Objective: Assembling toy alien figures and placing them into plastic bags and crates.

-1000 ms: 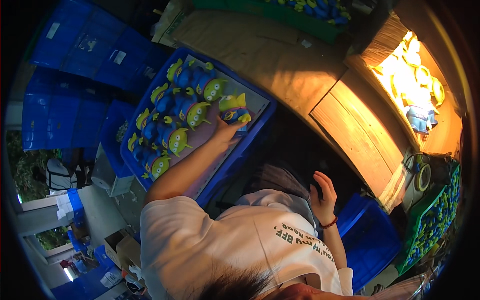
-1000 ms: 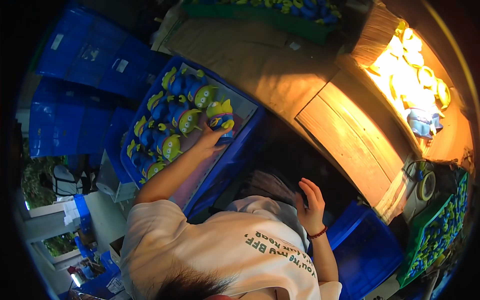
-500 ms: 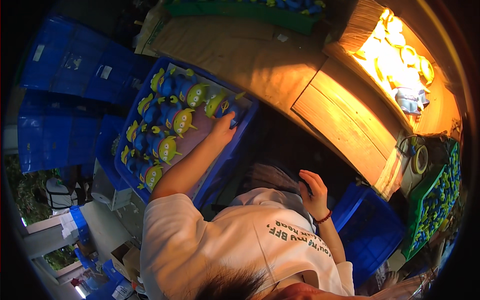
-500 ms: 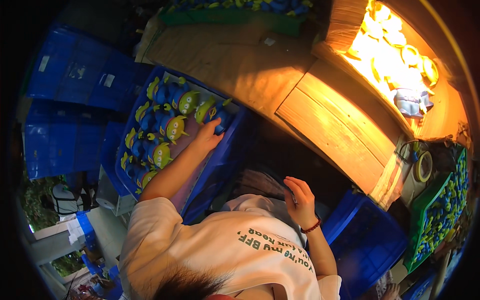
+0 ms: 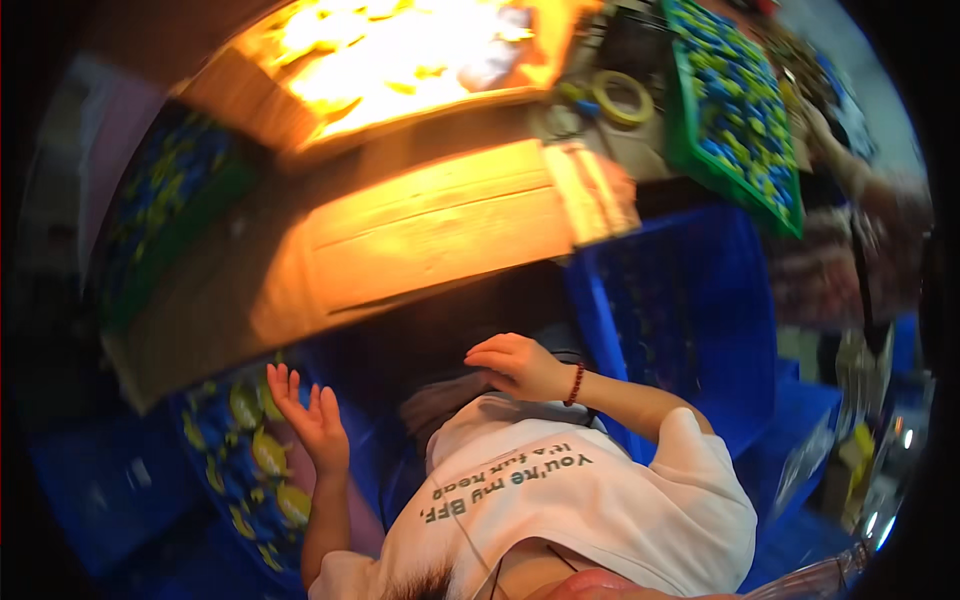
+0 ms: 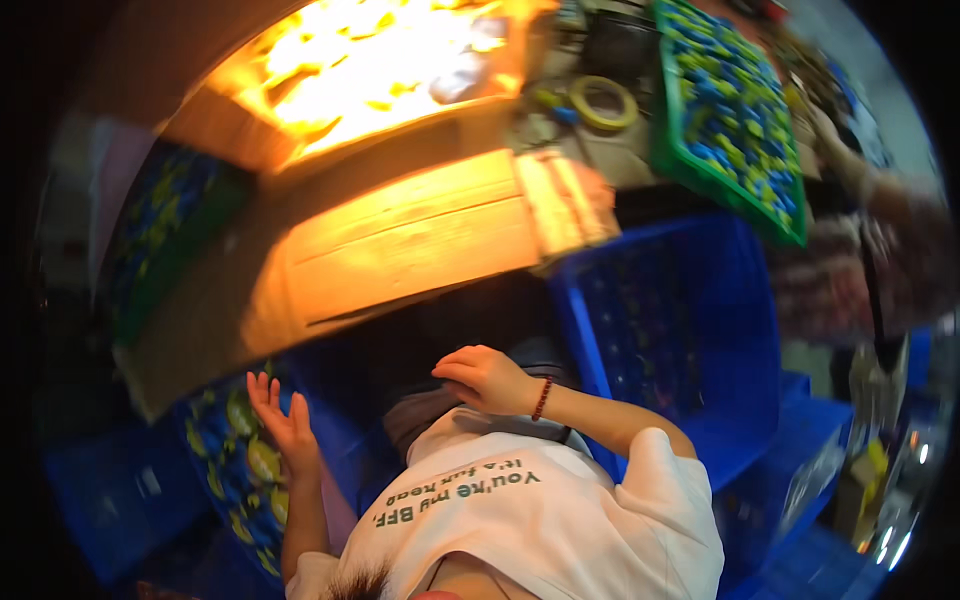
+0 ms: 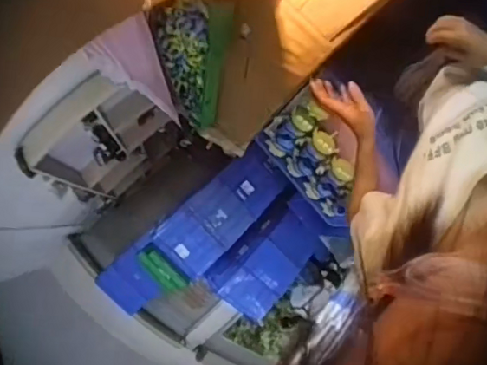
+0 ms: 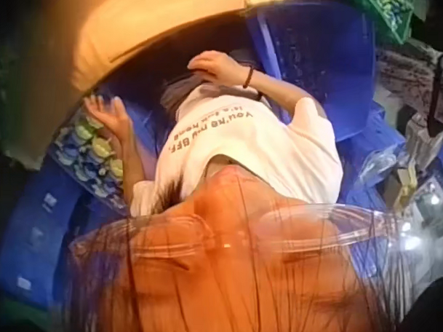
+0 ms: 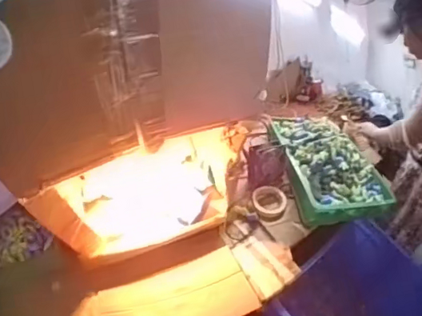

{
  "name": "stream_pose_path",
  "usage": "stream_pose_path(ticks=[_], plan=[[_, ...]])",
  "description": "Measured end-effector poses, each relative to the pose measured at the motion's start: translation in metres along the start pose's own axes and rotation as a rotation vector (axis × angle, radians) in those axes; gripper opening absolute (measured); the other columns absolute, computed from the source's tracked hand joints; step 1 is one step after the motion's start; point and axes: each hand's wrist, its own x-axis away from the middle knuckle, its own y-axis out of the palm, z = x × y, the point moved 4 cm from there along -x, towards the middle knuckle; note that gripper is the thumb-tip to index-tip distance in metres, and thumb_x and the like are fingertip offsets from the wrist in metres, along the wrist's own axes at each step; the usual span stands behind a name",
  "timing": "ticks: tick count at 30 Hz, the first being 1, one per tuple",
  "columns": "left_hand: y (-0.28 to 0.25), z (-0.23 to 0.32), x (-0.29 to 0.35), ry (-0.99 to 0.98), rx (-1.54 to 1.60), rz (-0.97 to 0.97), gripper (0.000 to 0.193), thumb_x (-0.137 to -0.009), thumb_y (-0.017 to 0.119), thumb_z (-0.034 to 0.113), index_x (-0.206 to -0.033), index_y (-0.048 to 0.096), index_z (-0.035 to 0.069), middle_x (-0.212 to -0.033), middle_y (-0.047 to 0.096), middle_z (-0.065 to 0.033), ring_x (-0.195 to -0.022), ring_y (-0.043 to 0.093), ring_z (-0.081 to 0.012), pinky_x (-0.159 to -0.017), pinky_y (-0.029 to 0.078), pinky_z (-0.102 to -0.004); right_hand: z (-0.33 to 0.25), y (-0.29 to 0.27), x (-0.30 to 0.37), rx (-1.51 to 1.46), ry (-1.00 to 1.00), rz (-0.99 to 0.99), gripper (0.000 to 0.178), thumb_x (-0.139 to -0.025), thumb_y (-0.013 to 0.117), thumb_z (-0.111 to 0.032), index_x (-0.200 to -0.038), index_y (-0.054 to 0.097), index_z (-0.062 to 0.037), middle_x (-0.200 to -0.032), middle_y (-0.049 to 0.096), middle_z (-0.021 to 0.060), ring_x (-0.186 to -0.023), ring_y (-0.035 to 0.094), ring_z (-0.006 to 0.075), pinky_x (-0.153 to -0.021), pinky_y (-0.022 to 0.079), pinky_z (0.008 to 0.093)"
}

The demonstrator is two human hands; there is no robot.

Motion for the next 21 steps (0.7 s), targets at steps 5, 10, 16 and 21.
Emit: stream_pose_path(ticks=[5, 10, 16, 21], plan=[[0.105, 0.042, -0.042, 0.232, 0.012, -0.348, 0.058, -0.094, 0.059, 0.001, -0.149, 0.039, 0.006, -0.151, 0.038, -0.0131, -0.136, 0.042, -0.0245, -0.109, 0.041, -0.0412, 0.002, -0.041, 0.041, 0.092, 0.076, 0.143, 0.024, -0.085, 0.072, -0.009, -0.109, 0.069, -0.0049, -0.108, 0.070, 0.0088, -0.098, 0.066, 0.0277, -0.084, 0.053, 0.0400], [0.219, 0.091, -0.071, 0.569, -0.265, -0.474, 0.050, -0.094, 0.062, 0.006, -0.142, 0.049, 0.005, -0.146, 0.043, -0.0181, -0.135, 0.043, -0.0317, -0.112, 0.035, -0.0457, 0.018, -0.080, 0.116, 0.032, 0.367, 0.458, 0.017, -0.087, 0.069, -0.004, -0.104, 0.071, -0.0030, -0.101, 0.071, 0.0118, -0.093, 0.068, 0.0302, -0.078, 0.056, 0.0384], [0.309, 0.065, -0.084, 0.908, -0.706, -0.452, 0.049, -0.097, 0.062, 0.026, -0.142, 0.051, 0.007, -0.147, 0.044, -0.0230, -0.139, 0.036, -0.0387, -0.115, 0.023, -0.0529, 0.104, -0.065, 0.291, -0.025, 0.933, 0.816, 0.020, -0.087, 0.069, -0.013, -0.104, 0.072, -0.0035, -0.100, 0.073, 0.0135, -0.095, 0.070, 0.0301, -0.082, 0.056, 0.0384], [0.317, 0.055, -0.087, 0.924, -0.812, -0.486, 0.047, -0.099, 0.058, 0.029, -0.141, 0.053, 0.008, -0.148, 0.044, -0.0225, -0.137, 0.037, -0.0397, -0.115, 0.025, -0.0517, 0.214, 0.036, 0.509, -0.069, 1.587, 0.801, 0.026, -0.087, 0.070, -0.023, -0.106, 0.073, -0.0048, -0.101, 0.074, 0.0143, -0.097, 0.071, 0.0296, -0.086, 0.055, 0.0389]])
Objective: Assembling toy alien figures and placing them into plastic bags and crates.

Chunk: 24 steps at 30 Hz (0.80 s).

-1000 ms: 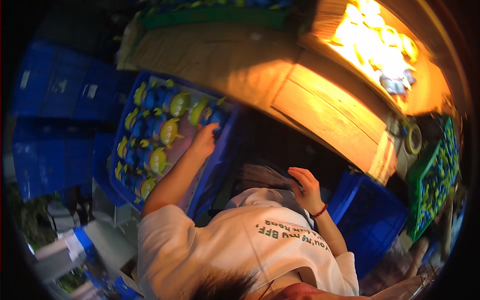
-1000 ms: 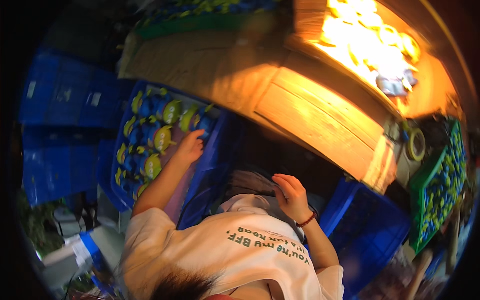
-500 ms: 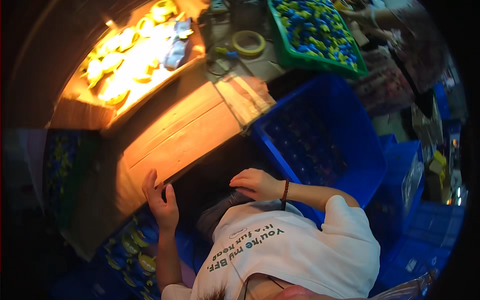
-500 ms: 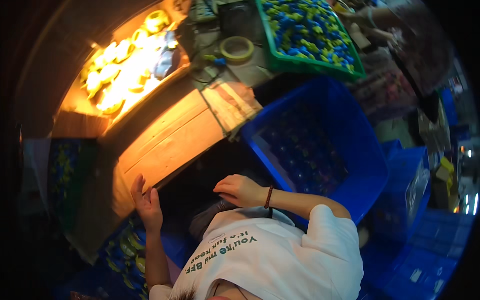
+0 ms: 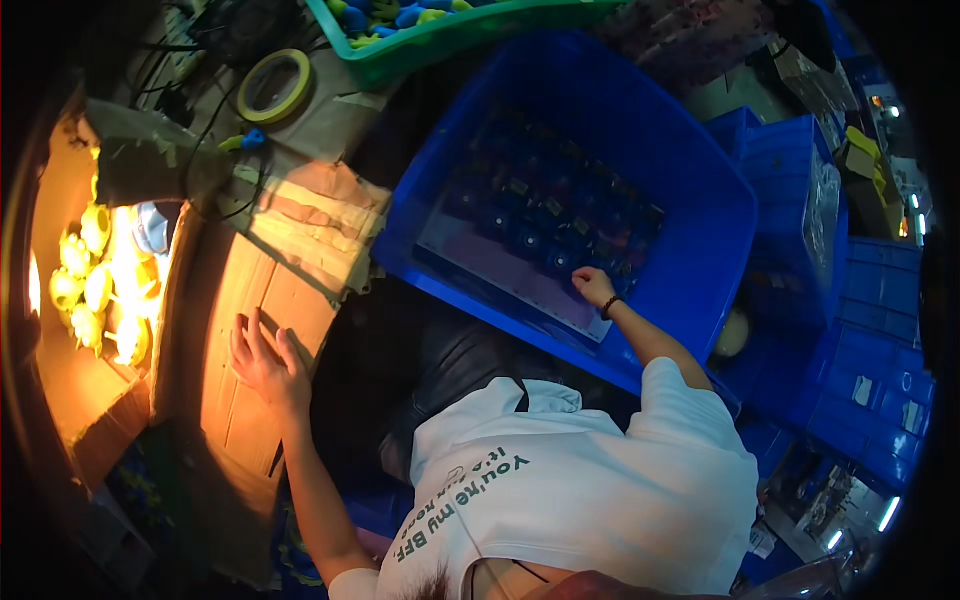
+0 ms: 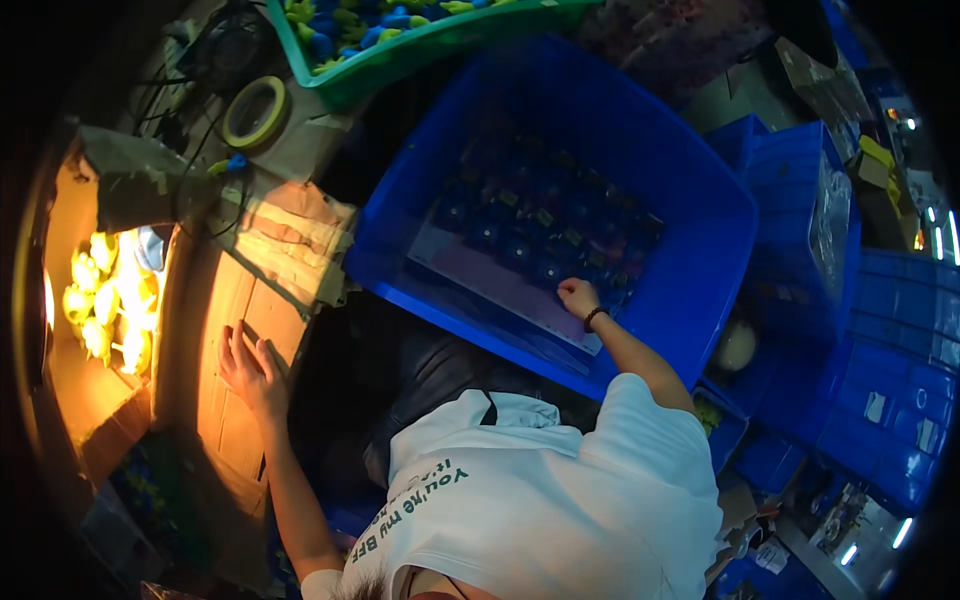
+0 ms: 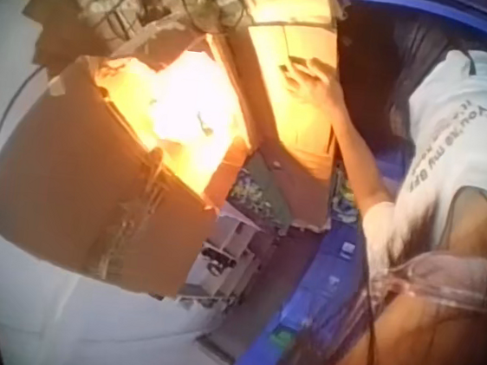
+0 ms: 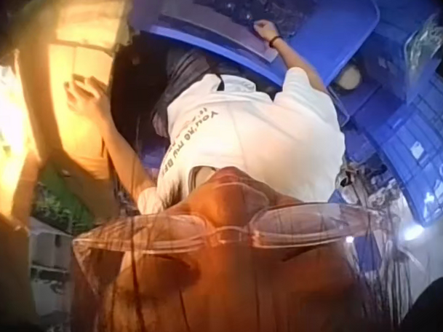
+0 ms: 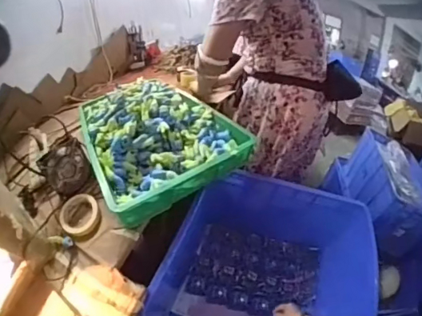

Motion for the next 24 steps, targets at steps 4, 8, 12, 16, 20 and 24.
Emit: stream_pose_path(ticks=[4, 8, 12, 16, 20, 24], plan=[[0.001, 0.005, 0.000, -0.001, -0.010, 0.003, 0.047, -0.099, 0.057, 0.027, -0.141, 0.053, 0.008, -0.147, 0.046, -0.0222, -0.135, 0.041, -0.0387, -0.112, 0.028, -0.0506, 0.110, 0.000, -0.004, 0.206, 0.357, -0.032, 0.034, -0.088, 0.069, -0.024, -0.116, 0.069, -0.0051, -0.111, 0.072, 0.0159, -0.104, 0.069, 0.0325, -0.093, 0.053, 0.0408], [0.003, -0.001, 0.001, 0.047, -0.071, -0.010, 0.046, -0.101, 0.052, 0.028, -0.142, 0.052, 0.006, -0.148, 0.046, -0.0223, -0.135, 0.043, -0.0384, -0.111, 0.030, -0.0488, 0.126, -0.004, 0.016, 0.243, 0.563, 0.071, 0.053, -0.090, 0.067, -0.022, -0.139, 0.052, -0.0073, -0.139, 0.052, 0.0228, -0.126, 0.053, 0.0388, -0.103, 0.048, 0.0461], [-0.003, 0.004, 0.002, 0.042, -0.099, -0.032, 0.046, -0.103, 0.048, 0.028, -0.144, 0.051, 0.006, -0.149, 0.045, -0.0212, -0.136, 0.041, -0.0374, -0.112, 0.029, -0.0492, 0.108, -0.030, 0.027, 0.113, 0.773, 0.181, 0.068, -0.093, 0.064, -0.025, -0.152, 0.033, -0.0087, -0.156, 0.030, 0.0258, -0.141, 0.036, 0.0425, -0.112, 0.041, 0.0510], [0.004, 0.000, 0.006, 0.024, -0.076, -0.041, 0.046, -0.104, 0.046, 0.028, -0.144, 0.051, 0.005, -0.150, 0.045, -0.0200, -0.136, 0.041, -0.0369, -0.113, 0.029, -0.0490, 0.162, -0.037, 0.006, 0.155, 0.798, 0.241, 0.077, -0.096, 0.061, -0.027, -0.158, 0.020, -0.0064, -0.161, 0.020, 0.0241, -0.145, 0.031, 0.0427, -0.117, 0.035, 0.0526], [0.005, -0.001, -0.002, 0.031, -0.092, -0.046, 0.045, -0.104, 0.045, 0.027, -0.143, 0.050, 0.005, -0.149, 0.045, -0.0187, -0.135, 0.042, -0.0356, -0.112, 0.030, -0.0485, 0.173, -0.036, -0.016, -0.040, 0.855, 0.308, 0.084, -0.094, 0.065, -0.030, -0.158, 0.016, -0.0030, -0.161, 0.021, 0.0250, -0.145, 0.031, 0.0437, -0.117, 0.036, 0.0504], [0.004, 0.003, -0.003, 0.003, -0.111, -0.043, 0.044, -0.105, 0.044, 0.026, -0.143, 0.051, 0.005, -0.148, 0.046, -0.0182, -0.133, 0.043, -0.0350, -0.111, 0.031, -0.0478, 0.222, -0.016, -0.038, -0.348, 0.926, 0.386, 0.076, -0.090, 0.072, -0.032, -0.148, 0.036, 0.0009, -0.147, 0.042, 0.0250, -0.129, 0.048, 0.0405, -0.102, 0.047, 0.0462]])
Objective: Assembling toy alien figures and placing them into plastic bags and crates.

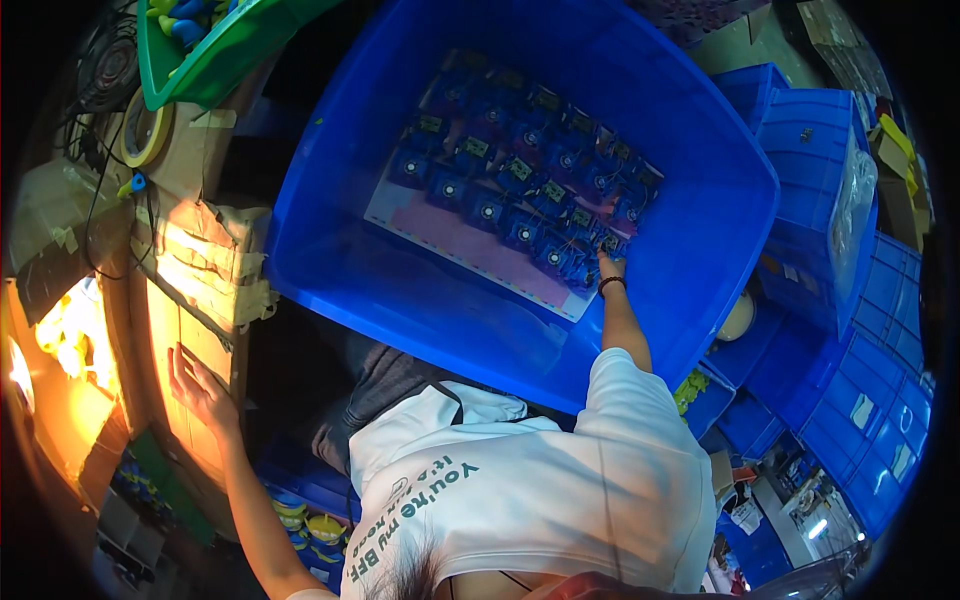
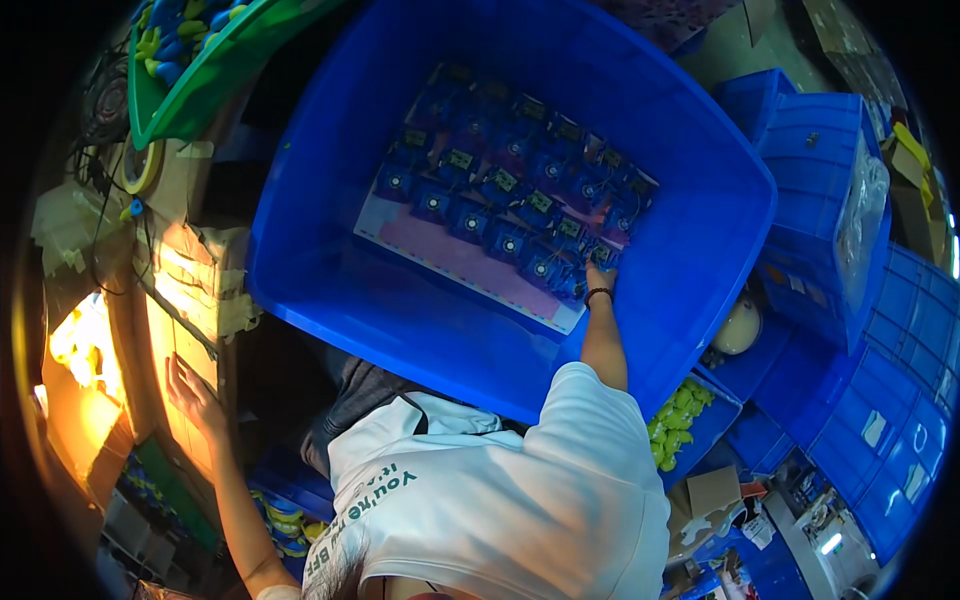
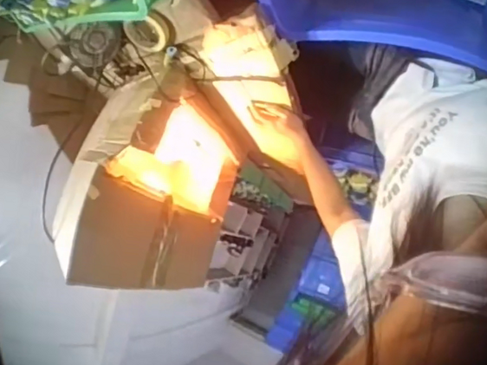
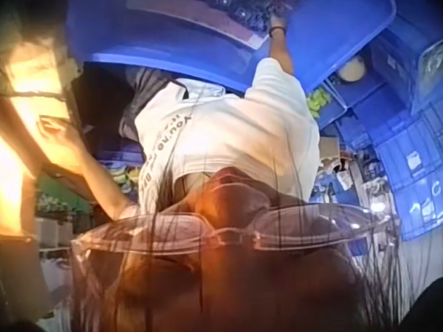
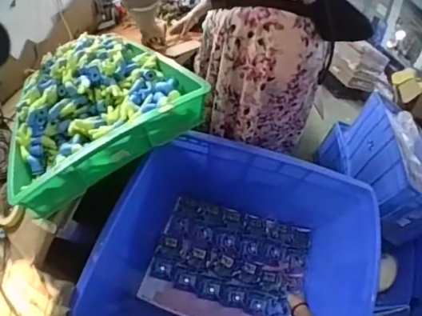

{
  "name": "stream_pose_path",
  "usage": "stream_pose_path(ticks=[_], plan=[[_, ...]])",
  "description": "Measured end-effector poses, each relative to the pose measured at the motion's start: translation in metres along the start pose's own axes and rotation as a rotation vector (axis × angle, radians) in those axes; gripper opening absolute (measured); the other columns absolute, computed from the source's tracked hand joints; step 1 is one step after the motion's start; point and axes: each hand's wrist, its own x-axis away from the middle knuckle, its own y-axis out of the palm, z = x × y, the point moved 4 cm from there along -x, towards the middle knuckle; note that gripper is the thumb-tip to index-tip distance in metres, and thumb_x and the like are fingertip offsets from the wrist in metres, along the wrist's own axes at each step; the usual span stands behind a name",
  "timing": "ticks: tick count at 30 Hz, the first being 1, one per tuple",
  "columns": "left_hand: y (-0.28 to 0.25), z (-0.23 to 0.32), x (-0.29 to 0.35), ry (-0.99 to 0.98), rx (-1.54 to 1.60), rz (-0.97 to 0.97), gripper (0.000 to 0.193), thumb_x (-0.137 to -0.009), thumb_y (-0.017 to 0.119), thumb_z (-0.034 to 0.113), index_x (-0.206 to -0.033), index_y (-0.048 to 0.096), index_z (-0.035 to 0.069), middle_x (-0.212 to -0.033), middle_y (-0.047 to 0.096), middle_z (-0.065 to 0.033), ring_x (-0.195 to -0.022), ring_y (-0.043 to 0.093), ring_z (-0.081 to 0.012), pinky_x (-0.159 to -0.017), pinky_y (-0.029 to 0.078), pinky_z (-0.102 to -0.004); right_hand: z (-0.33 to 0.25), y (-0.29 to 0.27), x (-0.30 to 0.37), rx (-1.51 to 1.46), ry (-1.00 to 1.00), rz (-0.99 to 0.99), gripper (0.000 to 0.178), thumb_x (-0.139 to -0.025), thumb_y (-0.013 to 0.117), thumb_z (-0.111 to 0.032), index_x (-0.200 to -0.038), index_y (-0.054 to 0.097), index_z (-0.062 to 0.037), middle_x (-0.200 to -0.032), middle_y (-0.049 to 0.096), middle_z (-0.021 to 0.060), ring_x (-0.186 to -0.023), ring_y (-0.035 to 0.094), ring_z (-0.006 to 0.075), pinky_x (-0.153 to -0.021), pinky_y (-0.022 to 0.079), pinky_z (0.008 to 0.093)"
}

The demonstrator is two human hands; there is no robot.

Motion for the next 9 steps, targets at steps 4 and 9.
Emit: stream_pose_path(ticks=[4, 9], plan=[[0.027, -0.010, 0.013, -0.014, 0.111, 0.075, 0.044, -0.103, 0.046, 0.023, -0.141, 0.051, 0.001, -0.141, 0.050, -0.0208, -0.127, 0.048, -0.0356, -0.105, 0.041, -0.0454, 0.008, -0.007, -0.064, -0.393, -0.039, -0.160, 0.048, -0.085, 0.076, -0.026, -0.122, 0.064, 0.0007, -0.111, 0.066, 0.0189, -0.093, 0.060, 0.0339, -0.081, 0.051, 0.0425], [0.024, -0.017, 0.014, -0.030, 0.027, 0.124, 0.033, -0.094, 0.051, 0.011, -0.123, 0.060, -0.002, -0.124, 0.060, -0.0220, -0.111, 0.060, -0.0381, -0.101, 0.045, -0.0455, -0.024, 0.010, -0.016, 1.067, -0.669, -0.021, 0.045, -0.081, 0.076, -0.045, -0.113, 0.073, -0.0133, -0.113, 0.073, 0.0160, -0.104, 0.071, 0.0309, -0.086, 0.057, 0.0407]])
